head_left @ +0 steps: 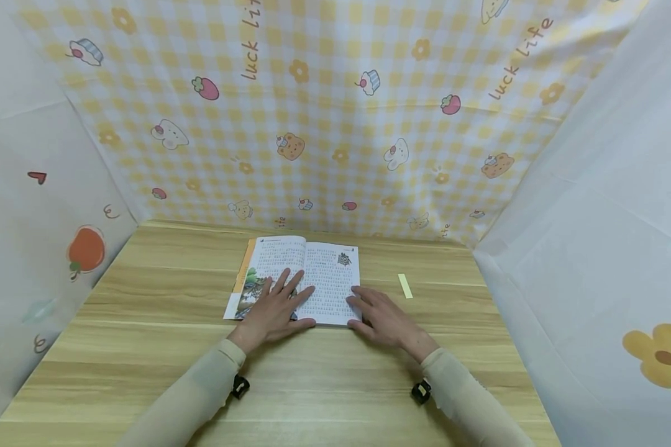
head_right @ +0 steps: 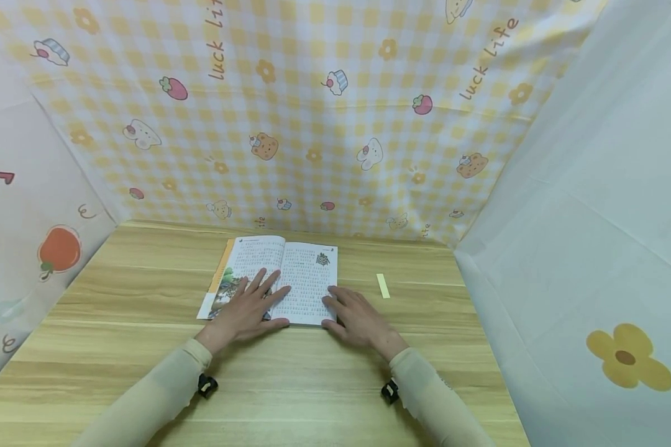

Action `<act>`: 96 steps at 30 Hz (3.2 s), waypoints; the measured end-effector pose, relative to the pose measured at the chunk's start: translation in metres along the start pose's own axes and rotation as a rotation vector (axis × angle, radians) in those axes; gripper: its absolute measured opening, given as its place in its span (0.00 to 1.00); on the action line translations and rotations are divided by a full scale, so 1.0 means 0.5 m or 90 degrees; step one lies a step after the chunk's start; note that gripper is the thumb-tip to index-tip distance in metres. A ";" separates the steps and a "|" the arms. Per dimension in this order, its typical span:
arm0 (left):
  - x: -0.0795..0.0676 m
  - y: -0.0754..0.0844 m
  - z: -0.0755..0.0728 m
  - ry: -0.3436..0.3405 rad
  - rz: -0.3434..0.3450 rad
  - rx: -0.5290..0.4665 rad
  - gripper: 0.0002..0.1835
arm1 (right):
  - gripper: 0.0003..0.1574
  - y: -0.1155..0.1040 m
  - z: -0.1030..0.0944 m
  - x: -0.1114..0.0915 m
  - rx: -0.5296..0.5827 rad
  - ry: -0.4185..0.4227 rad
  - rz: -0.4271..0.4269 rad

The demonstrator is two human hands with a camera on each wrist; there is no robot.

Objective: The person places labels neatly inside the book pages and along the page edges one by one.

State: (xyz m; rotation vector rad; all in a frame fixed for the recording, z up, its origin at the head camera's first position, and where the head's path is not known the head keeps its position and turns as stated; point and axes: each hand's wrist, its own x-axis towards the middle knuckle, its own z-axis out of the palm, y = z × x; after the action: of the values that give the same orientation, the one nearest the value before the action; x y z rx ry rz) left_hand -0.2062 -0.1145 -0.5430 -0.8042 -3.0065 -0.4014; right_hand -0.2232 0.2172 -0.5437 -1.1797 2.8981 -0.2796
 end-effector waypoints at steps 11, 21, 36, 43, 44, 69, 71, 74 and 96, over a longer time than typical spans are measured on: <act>0.001 -0.003 0.001 -0.003 -0.002 0.007 0.44 | 0.43 0.004 -0.021 0.000 0.033 -0.019 0.020; -0.001 0.000 0.001 -0.011 -0.008 -0.003 0.43 | 0.49 0.045 -0.032 -0.028 0.007 0.011 0.028; -0.001 0.001 0.004 -0.020 -0.008 -0.013 0.44 | 0.42 0.125 -0.056 -0.070 0.014 0.050 0.121; -0.002 0.000 0.002 -0.019 -0.008 -0.015 0.44 | 0.41 0.157 -0.060 -0.072 0.022 0.051 0.155; -0.003 0.000 0.000 -0.020 -0.009 -0.016 0.44 | 0.42 0.161 -0.061 -0.071 0.025 0.050 0.160; -0.006 0.001 0.000 -0.012 -0.001 -0.023 0.44 | 0.36 0.219 -0.054 -0.056 0.055 0.031 0.179; -0.007 0.001 0.001 -0.012 -0.003 -0.025 0.44 | 0.35 0.222 -0.052 -0.056 0.046 0.038 0.168; -0.006 -0.001 0.004 -0.008 -0.002 -0.028 0.44 | 0.33 0.226 -0.048 -0.056 0.034 0.054 0.147; -0.005 -0.001 0.001 -0.016 -0.010 -0.020 0.44 | 0.26 0.224 -0.046 -0.058 0.022 0.092 0.108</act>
State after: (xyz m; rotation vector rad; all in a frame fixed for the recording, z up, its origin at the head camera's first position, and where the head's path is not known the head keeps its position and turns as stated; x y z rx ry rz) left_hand -0.2043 -0.1159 -0.5437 -0.7942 -3.0386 -0.4428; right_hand -0.2814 0.3199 -0.5417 -0.9390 3.0782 -0.4284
